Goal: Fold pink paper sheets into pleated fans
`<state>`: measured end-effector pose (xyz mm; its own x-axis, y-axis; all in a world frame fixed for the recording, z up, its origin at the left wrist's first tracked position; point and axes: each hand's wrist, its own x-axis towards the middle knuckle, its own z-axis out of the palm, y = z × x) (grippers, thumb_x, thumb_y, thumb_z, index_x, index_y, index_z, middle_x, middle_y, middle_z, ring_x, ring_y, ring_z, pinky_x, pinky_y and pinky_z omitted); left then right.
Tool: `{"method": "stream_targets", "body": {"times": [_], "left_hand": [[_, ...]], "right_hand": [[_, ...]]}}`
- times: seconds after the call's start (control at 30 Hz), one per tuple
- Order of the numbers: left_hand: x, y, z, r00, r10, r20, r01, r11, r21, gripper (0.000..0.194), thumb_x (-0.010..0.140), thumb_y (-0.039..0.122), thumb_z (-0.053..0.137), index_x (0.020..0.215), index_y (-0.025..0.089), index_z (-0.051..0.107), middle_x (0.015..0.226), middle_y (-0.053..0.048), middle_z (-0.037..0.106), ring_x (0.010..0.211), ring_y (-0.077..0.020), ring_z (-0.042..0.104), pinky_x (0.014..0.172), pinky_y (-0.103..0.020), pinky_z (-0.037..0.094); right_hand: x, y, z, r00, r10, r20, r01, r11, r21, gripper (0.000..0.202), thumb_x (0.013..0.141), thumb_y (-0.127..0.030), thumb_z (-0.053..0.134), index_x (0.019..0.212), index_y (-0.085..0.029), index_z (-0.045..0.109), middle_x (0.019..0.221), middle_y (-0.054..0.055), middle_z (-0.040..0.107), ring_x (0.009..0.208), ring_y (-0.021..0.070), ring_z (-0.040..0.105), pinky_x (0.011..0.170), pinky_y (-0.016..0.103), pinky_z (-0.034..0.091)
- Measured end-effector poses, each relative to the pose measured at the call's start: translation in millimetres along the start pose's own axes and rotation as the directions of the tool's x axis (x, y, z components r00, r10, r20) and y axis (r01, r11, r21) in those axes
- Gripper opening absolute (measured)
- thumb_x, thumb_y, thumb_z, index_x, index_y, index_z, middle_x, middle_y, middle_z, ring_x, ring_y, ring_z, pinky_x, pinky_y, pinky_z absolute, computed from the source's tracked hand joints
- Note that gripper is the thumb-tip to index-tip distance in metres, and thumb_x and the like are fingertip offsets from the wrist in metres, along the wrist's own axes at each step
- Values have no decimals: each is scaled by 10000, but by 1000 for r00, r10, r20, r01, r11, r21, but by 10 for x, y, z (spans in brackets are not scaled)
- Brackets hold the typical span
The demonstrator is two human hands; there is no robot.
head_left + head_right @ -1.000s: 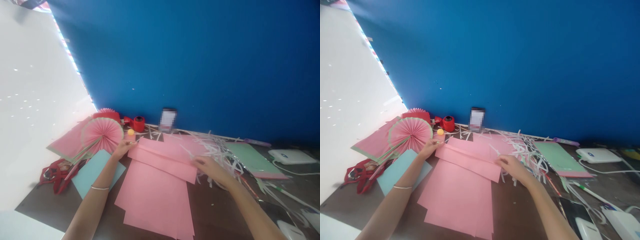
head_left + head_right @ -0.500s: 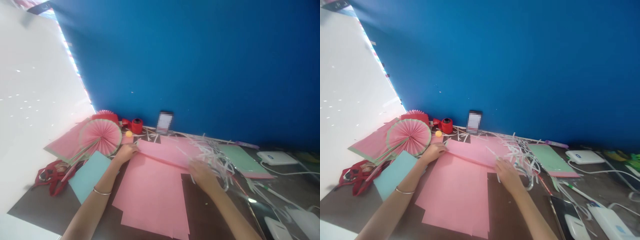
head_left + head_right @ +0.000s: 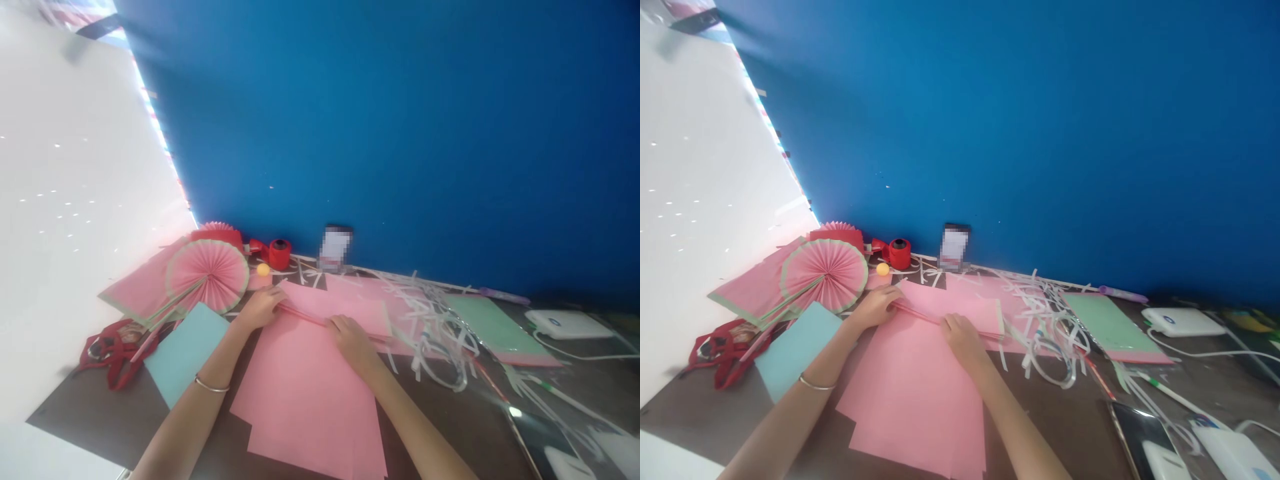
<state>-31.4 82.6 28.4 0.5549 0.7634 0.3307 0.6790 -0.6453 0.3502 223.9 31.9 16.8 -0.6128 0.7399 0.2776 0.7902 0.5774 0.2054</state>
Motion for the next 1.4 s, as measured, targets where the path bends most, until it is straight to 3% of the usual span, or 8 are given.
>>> {"method": "stream_targets", "body": {"times": [0.23, 0.47, 0.8, 0.97, 1.17, 1.27, 1.4], "left_hand": [[59, 144, 110, 987, 114, 116, -117, 993, 19, 218, 854, 126, 435, 935, 174, 631, 904, -65, 612, 878, -182, 543, 790, -304, 395], [35, 33, 22, 995, 52, 89, -44, 996, -82, 235, 882, 224, 448, 966, 230, 668, 914, -38, 635, 854, -161, 560, 771, -260, 400], [-20, -163, -33, 993, -73, 93, 89, 979, -186, 248, 844, 364, 505, 826, 218, 705, 821, -29, 642, 766, -152, 565, 674, -229, 392], [-62, -260, -30, 982, -163, 90, 176, 971, -160, 277, 825, 409, 512, 775, 212, 701, 843, -31, 666, 811, -175, 565, 726, -246, 392], [-86, -254, -65, 946, -315, 74, 321, 943, -91, 324, 861, 433, 432, 832, 208, 663, 852, -28, 660, 837, -185, 555, 716, -253, 389], [-77, -217, -50, 935, -351, 55, 354, 933, -62, 316, 867, 425, 422, 846, 199, 641, 839, -37, 647, 832, -189, 556, 709, -257, 390], [-60, -205, 4, 908, -419, 25, 419, 908, -12, 304, 850, 447, 443, 847, 194, 611, 761, -39, 611, 745, -184, 555, 654, -257, 387]], "right_hand": [[-2, 31, -32, 1000, 4, -20, -3, 999, 45, 221, 827, -15, 395, 816, -172, 550, 792, 60, 547, 735, 191, 491, 695, 310, 366], [-77, 249, 10, 1000, -12, 17, 11, 999, 42, 203, 900, -214, 408, 731, -176, 515, 719, 45, 538, 666, 175, 493, 645, 294, 346], [-280, 435, 49, 994, -111, 10, 111, 993, -29, 331, 919, -315, 359, 658, -180, 512, 621, 37, 537, 580, 171, 499, 584, 296, 330], [-433, 597, 67, 994, -91, 54, 92, 996, -15, 329, 922, -299, 353, 687, -175, 547, 629, 44, 569, 606, 175, 536, 599, 291, 362], [-437, 711, 92, 978, -77, 196, 72, 997, 33, 261, 856, -90, 388, 773, -192, 613, 730, 42, 639, 708, 161, 587, 665, 263, 407], [-392, 698, 86, 965, -25, 263, 6, 997, 73, 287, 857, -108, 367, 804, -194, 636, 770, 50, 662, 743, 175, 599, 692, 277, 415], [-334, 685, 77, 929, 166, 330, -239, 951, 195, 344, 904, -254, 326, 757, -201, 634, 784, 49, 676, 739, 174, 609, 670, 266, 409]]}}
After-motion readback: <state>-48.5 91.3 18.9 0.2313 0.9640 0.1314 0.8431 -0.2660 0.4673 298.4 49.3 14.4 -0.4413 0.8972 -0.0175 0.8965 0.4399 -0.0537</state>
